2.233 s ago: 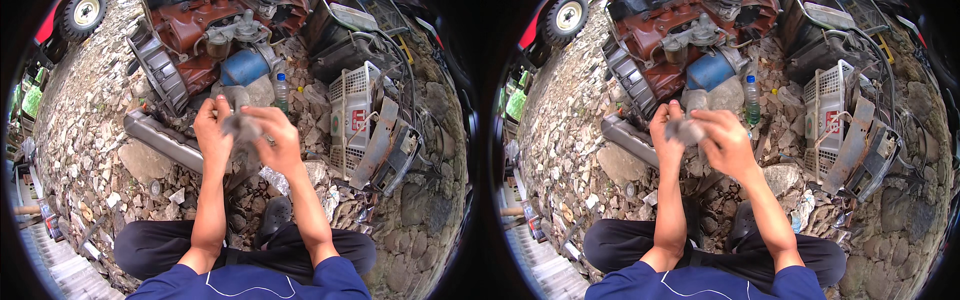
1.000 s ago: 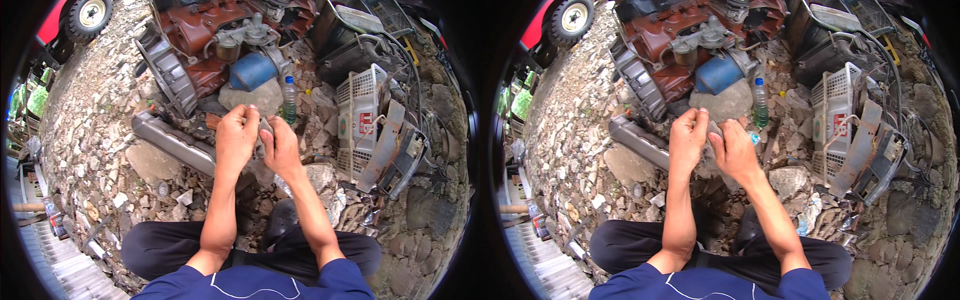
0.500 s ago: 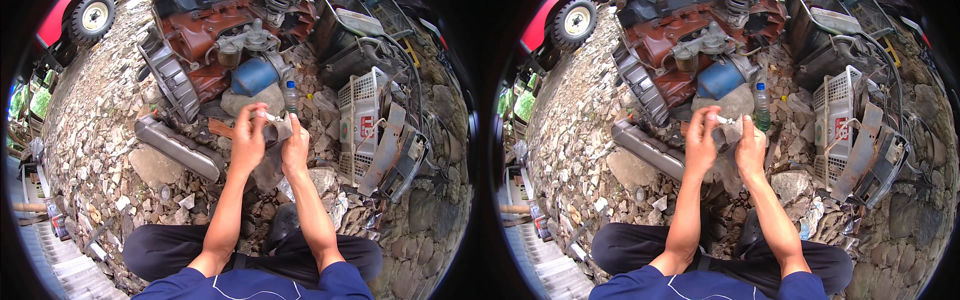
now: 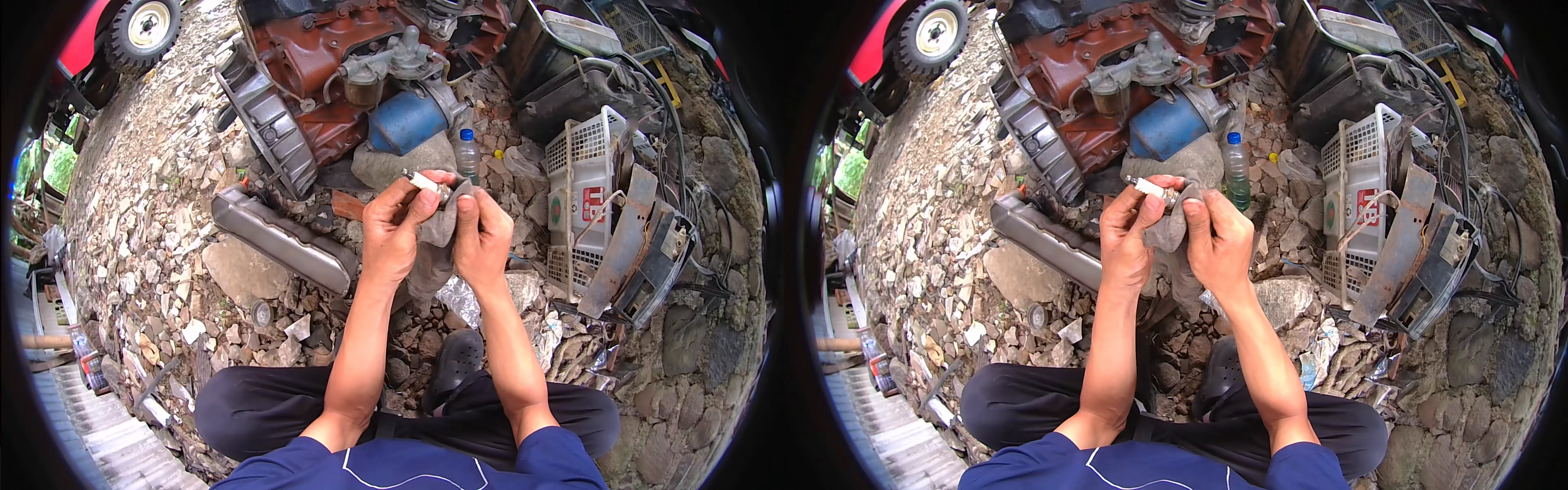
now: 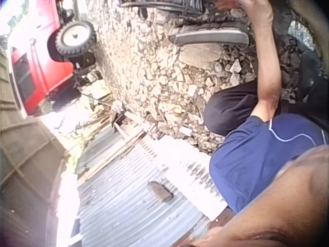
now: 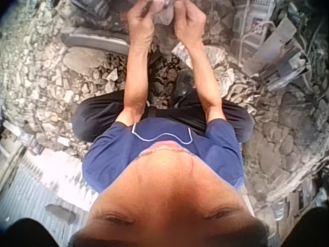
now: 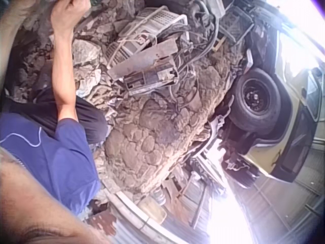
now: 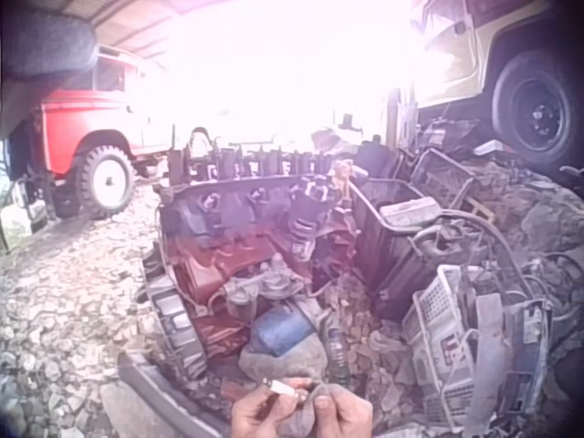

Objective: The person cleans a spark plug by scrubbing it with a wire brush and wiping it with a cloth.

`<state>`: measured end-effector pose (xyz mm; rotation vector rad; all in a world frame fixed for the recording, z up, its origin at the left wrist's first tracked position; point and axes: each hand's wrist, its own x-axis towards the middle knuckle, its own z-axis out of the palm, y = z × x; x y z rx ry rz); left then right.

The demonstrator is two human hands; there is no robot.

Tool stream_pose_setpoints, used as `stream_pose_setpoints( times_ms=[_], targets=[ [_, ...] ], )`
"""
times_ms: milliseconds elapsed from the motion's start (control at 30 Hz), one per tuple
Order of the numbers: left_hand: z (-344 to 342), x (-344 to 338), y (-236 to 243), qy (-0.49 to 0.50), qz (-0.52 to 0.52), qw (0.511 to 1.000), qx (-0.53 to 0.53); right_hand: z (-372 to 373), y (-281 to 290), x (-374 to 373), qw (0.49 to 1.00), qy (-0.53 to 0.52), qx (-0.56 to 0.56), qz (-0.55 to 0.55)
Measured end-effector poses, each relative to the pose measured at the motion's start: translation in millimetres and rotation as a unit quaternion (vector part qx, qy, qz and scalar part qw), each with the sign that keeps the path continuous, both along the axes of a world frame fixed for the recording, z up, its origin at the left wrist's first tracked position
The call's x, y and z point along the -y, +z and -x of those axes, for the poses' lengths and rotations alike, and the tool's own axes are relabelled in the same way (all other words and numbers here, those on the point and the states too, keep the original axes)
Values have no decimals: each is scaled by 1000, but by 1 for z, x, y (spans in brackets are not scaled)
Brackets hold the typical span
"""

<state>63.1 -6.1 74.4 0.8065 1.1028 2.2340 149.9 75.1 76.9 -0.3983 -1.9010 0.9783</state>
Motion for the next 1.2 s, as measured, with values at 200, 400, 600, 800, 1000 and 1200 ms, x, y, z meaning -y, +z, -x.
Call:
stream_pose_setpoints(
  times_ms=[200,400,600,800,1000,1200],
  targets=[
    [-9,-1,9,4,-54,998,7,-1,-3,7,982,-112,-97,116],
    [7,12,14,-100,-82,989,67,-13,-3,-18,860,32,-389,331],
    [-7,4,16,113,125,970,-176,-4,24,15,978,113,-57,166],
    [-4,3,13,102,246,945,-188,10,-4,14,904,162,-56,391],
    [17,3,-8,-102,201,974,-13,11,-27,-2,911,53,-166,375],
    [21,14,-7,-221,104,931,271,-1,-8,-8,965,26,-110,236]
  ],
)
